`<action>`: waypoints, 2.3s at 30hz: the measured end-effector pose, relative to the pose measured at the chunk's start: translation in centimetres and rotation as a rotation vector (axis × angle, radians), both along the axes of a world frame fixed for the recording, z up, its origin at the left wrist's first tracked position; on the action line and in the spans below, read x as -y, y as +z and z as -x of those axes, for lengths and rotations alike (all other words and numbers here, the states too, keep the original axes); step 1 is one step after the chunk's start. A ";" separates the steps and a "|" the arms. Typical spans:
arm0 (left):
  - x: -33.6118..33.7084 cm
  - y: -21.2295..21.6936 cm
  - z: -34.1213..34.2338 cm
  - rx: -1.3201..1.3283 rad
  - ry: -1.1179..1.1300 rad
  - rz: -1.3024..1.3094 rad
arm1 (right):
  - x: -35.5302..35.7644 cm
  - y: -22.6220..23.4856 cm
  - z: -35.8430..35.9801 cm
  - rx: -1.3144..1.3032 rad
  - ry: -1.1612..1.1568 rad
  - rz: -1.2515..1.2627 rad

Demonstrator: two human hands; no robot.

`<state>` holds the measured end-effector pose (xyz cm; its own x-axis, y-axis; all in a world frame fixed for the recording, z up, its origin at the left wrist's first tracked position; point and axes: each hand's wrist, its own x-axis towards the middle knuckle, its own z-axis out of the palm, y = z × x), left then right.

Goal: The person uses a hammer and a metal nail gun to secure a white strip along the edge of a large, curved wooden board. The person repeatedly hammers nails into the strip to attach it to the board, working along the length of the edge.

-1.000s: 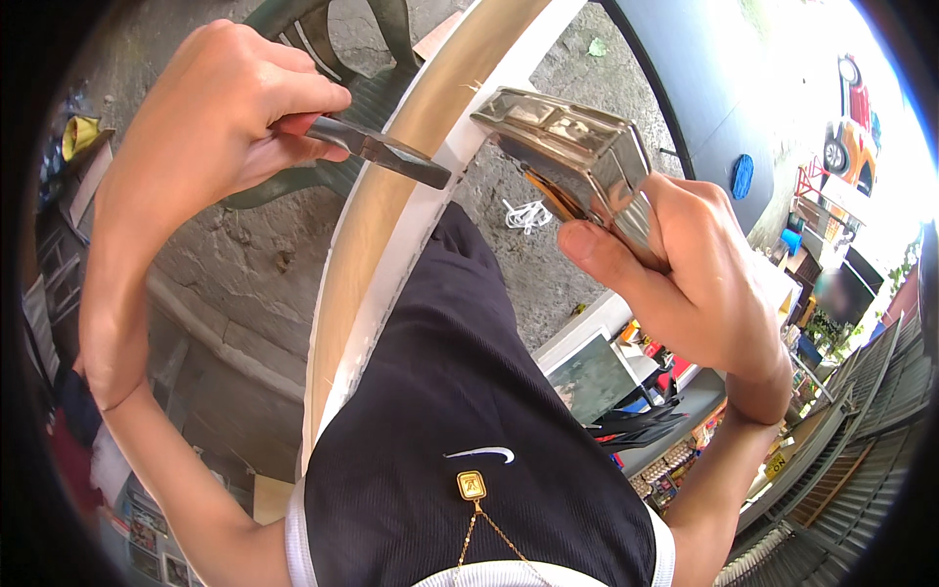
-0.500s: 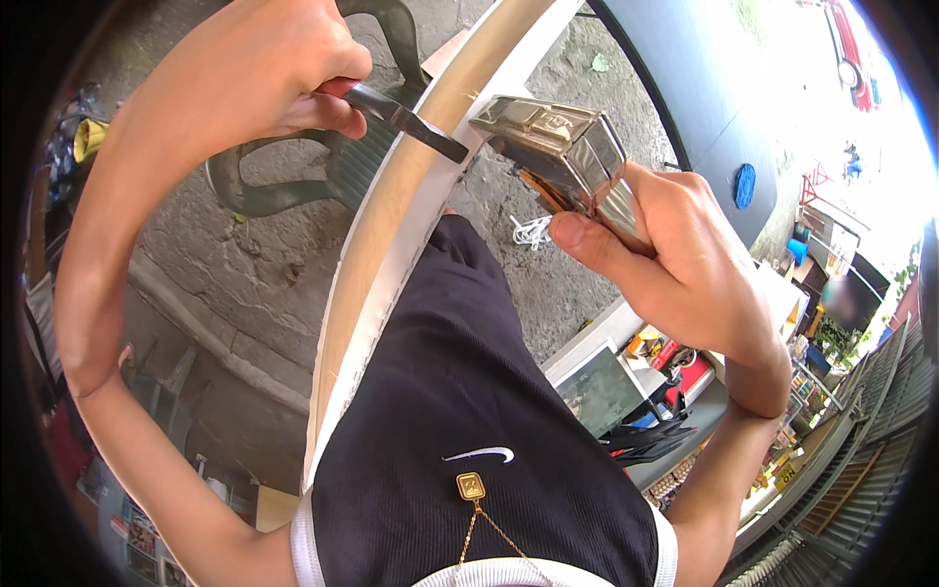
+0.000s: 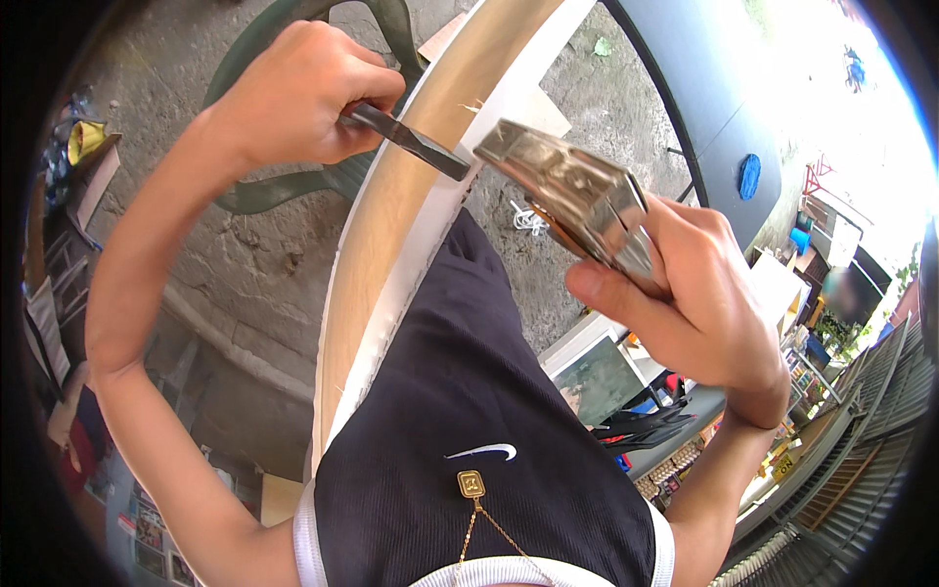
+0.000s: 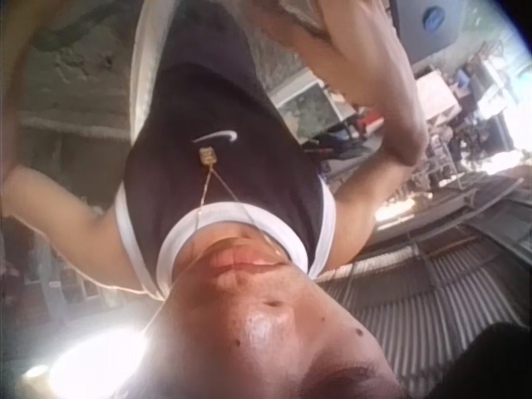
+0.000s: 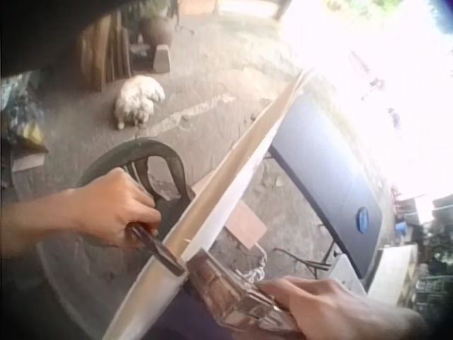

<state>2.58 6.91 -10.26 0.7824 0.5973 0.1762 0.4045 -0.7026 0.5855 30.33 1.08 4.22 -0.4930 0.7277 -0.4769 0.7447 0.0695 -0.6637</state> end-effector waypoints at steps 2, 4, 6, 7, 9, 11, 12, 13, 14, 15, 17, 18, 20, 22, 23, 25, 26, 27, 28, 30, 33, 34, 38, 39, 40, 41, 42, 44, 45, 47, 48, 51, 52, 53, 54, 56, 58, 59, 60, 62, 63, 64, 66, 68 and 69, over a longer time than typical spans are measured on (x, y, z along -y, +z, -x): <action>0.5 -1.2 -0.4 0.080 0.005 0.062 | -0.1 0.5 -0.2 0.003 0.056 0.013; 0.8 -1.7 -0.6 0.102 0.009 0.087 | -0.1 0.6 -0.6 -0.002 0.101 0.040; 1.1 -2.4 -1.0 0.126 0.004 0.124 | 0.1 0.7 -0.7 0.018 0.103 0.079; 1.3 -2.8 -1.2 0.139 0.000 0.149 | 0.1 1.0 -0.5 0.044 0.090 0.103; 1.6 -3.2 -1.4 0.148 -0.006 0.174 | 0.2 0.8 -0.6 0.046 0.106 0.089; 1.5 -3.2 -1.5 0.141 -0.015 0.177 | 0.0 1.0 -0.7 0.071 0.145 0.125; 1.5 -3.2 -1.6 0.146 -0.017 0.170 | -0.1 1.1 -0.6 0.084 0.163 0.142; 1.5 -3.3 -1.6 0.151 -0.018 0.163 | -0.1 1.2 -0.6 0.093 0.164 0.144; 1.5 -3.3 -1.7 0.154 -0.016 0.154 | -0.2 1.2 -0.5 0.099 0.169 0.144; 1.6 -3.3 -1.7 0.147 -0.009 0.141 | -0.3 1.2 -0.5 0.106 0.174 0.144; 1.7 -3.2 -1.7 0.134 0.001 0.117 | -0.4 1.3 -0.6 0.125 0.193 0.145; 1.6 -2.9 -1.8 0.124 0.000 0.102 | -0.4 1.3 -0.5 0.135 0.200 0.146; 1.4 -2.1 -2.1 0.104 -0.003 0.071 | -0.2 1.2 -0.4 0.120 0.179 0.123; 1.4 -2.2 -2.1 0.123 -0.001 0.052 | -0.1 1.3 -0.3 0.122 0.172 0.111; 1.5 -2.3 -2.1 0.132 0.002 0.042 | -0.2 1.4 -0.2 0.132 0.177 0.110; 1.5 -2.3 -2.2 0.125 0.004 0.041 | -0.3 1.5 -0.1 0.142 0.188 0.104; 1.5 -2.3 -2.2 0.123 0.005 0.040 | -0.4 1.4 -0.1 0.142 0.195 0.098; 1.5 -2.3 -2.1 0.123 0.007 0.049 | -0.5 1.4 -0.1 0.145 0.201 0.102; 1.5 -2.3 -2.1 0.123 0.008 0.057 | -0.6 1.4 -0.1 0.148 0.208 0.106; 1.6 -2.3 -2.1 0.125 0.013 0.061 | -1.1 1.6 0.0 0.158 0.214 0.123; 1.6 -2.2 -2.2 0.119 0.019 0.050 | -1.1 1.5 0.2 0.173 0.202 0.131; 1.6 -2.2 -2.1 0.111 0.017 0.044 | -1.0 1.4 0.3 0.180 0.194 0.134; 1.3 -2.4 -2.0 0.147 0.008 0.040 | -1.2 1.8 0.9 0.231 0.172 0.159; 1.3 -2.4 -1.9 0.146 0.011 0.041 | -1.2 1.9 1.0 0.237 0.169 0.157; 1.3 -2.4 -1.8 0.146 0.015 0.043 | -1.2 2.0 1.1 0.244 0.165 0.154; 1.4 -2.4 -1.9 0.143 0.020 0.044 | -1.1 1.9 1.1 0.239 0.159 0.144; 1.4 -2.3 -1.9 0.143 0.020 0.046 | -1.0 1.8 1.0 0.238 0.162 0.134; 1.3 -2.3 -1.9 0.144 0.018 0.052 | -1.0 1.8 0.9 0.240 0.173 0.113; 1.4 -2.4 -1.9 0.150 0.022 0.060 | -1.0 1.8 0.9 0.241 0.173 0.111; 1.5 -2.6 -2.0 0.161 0.028 0.076 | -0.9 1.7 0.9 0.243 0.164 0.115; 1.4 -2.5 -1.8 0.107 -0.002 0.124 | -1.0 1.7 0.9 0.246 0.171 0.115; 0.3 -1.3 -1.3 -0.062 -0.085 0.253 | -1.2 1.4 0.9 0.256 0.194 0.119; 0.0 -0.7 -1.7 -0.127 -0.105 0.286 | -1.1 1.1 0.9 0.254 0.204 0.126; 0.2 -0.7 -1.7 -0.101 -0.089 0.258 | -1.2 1.0 1.0 0.249 0.217 0.130; 0.4 -0.8 -1.8 -0.075 -0.072 0.231 | -1.2 0.7 0.9 0.247 0.229 0.134; 1.5 -2.4 -1.9 0.156 0.024 0.051 | -1.0 0.0 0.6 0.221 0.233 0.101; 1.6 -2.4 -1.7 0.164 0.025 0.035 | -0.6 -0.5 0.8 0.183 0.207 0.052; 1.5 -2.4 -1.7 0.166 0.033 0.025 | -0.6 -0.6 0.5 0.139 0.185 0.023; 1.4 -2.3 -1.7 0.167 0.033 0.032 | -0.5 -0.6 0.2 0.098 0.155 -0.003; 1.6 -2.1 -1.7 0.160 0.044 0.052 | -0.5 0.1 -0.5 0.061 0.020 0.072; 1.8 -2.2 -1.8 0.151 0.056 0.061 | -0.6 0.6 -1.0 0.052 -0.072 0.147; 1.9 -2.2 -2.0 0.141 0.068 0.070 | -1.0 0.7 -0.9 0.043 -0.062 0.133; 1.9 -2.6 -2.2 0.132 0.073 0.081 | -1.3 1.1 -0.3 0.028 -0.064 0.098; 2.0 -3.3 -2.1 0.131 0.085 0.088 | -1.8 1.3 0.3 0.096 -0.108 0.175; 2.0 -3.3 -2.0 0.112 0.084 0.079 | -1.9 1.0 0.1 0.104 -0.064 0.147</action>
